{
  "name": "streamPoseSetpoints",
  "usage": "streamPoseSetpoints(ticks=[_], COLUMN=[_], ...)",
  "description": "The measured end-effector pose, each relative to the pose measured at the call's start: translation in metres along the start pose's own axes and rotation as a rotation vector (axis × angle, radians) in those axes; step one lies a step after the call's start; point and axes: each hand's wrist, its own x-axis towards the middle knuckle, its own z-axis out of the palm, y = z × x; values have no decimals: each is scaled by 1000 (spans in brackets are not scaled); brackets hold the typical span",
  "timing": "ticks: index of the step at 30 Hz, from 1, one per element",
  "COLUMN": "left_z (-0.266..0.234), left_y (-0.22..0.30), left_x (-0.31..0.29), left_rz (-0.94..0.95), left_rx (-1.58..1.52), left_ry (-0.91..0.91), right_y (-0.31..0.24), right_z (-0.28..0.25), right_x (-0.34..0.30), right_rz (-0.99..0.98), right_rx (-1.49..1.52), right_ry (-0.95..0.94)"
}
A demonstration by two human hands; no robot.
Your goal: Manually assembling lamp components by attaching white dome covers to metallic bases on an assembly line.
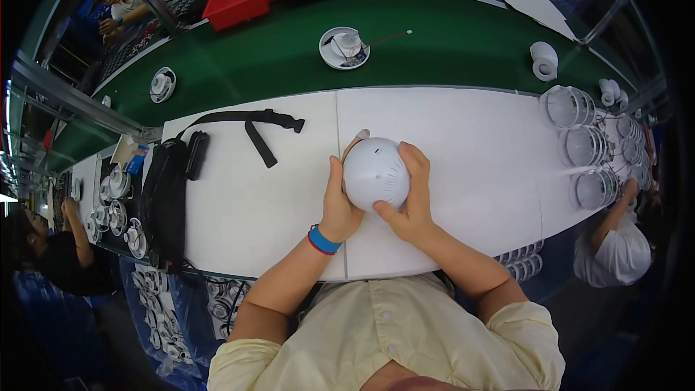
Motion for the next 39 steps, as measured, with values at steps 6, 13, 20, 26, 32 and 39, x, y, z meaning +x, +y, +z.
streamPoseSetpoints(ticks=[6, 13, 20, 26, 32, 39], left_z=[-5, -13, -22, -43, -41, -47], left_y=[10, 24, 17, 11, 14, 12], left_x=[0, 7, 15, 12, 11, 14], left_rz=[-68, -481, -428, -408, -331, -335], left_rx=[-52, -195, 90, 192, 337, 427], left_ry=[39, 111, -27, -4, -21, -55], right_y=[-10, -5, 144, 222, 235, 226], right_z=[2, -31, -120, -161, -124, -44], right_x=[10, 53, 171, 230, 283, 301], right_rz=[48, 879, 789, 683, -92, 616], right_rx=[-42, 635, 405, 54, -889, 97], right_ry=[-78, -412, 261, 366, 81, -721])
